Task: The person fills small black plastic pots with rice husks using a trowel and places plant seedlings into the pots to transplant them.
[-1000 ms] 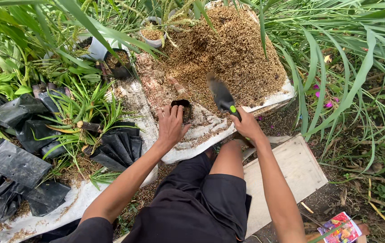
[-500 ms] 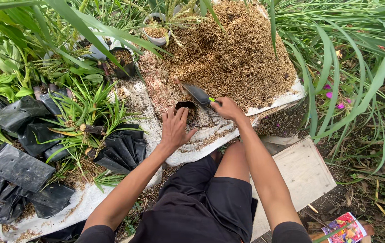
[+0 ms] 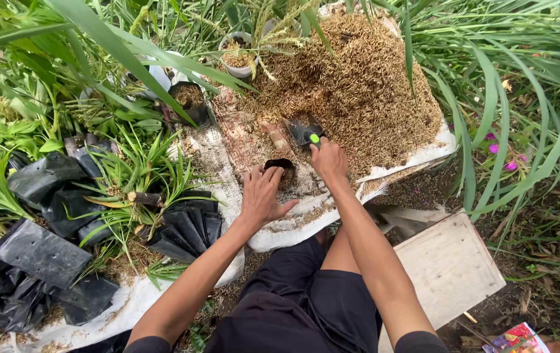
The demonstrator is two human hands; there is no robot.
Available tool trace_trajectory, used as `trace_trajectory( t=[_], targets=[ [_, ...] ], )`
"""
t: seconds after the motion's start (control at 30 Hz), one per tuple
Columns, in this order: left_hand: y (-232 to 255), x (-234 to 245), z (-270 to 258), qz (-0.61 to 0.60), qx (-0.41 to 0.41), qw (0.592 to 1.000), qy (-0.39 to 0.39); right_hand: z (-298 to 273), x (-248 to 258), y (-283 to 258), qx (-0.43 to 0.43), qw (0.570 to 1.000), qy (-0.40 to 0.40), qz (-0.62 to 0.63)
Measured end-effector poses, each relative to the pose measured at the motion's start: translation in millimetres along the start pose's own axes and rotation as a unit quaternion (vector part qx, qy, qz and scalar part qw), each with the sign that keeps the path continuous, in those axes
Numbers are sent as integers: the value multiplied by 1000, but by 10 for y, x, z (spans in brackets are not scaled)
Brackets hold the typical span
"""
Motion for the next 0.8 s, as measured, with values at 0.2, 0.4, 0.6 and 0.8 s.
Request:
trace_trajectory(
  t=[0.2,0.4,0.6,0.8],
  targets=[
    [-28,-4,-13,39,-19,999,8,-322,217,53,47,998,12,39],
    [-19,42,-41,69,-48,996,21,-665,579,285,105,994,-3,39],
    [-52,86,-71,97,-67,993,26,-1241,885,483,109,992,-55,38],
    [-27,109,-68,145,-86,986,2,-1821,1201,241,121,986,-113,3]
  ],
)
Point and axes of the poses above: each hand's wrist, its own z-axis towards the middle knuckle, its own x-axis out of the back of the hand, y = z × x, the point moved 6 cm from there along z, towards the middle knuckle, and after that the axes turned 15 degrees about -y, right-handed, at the moved point
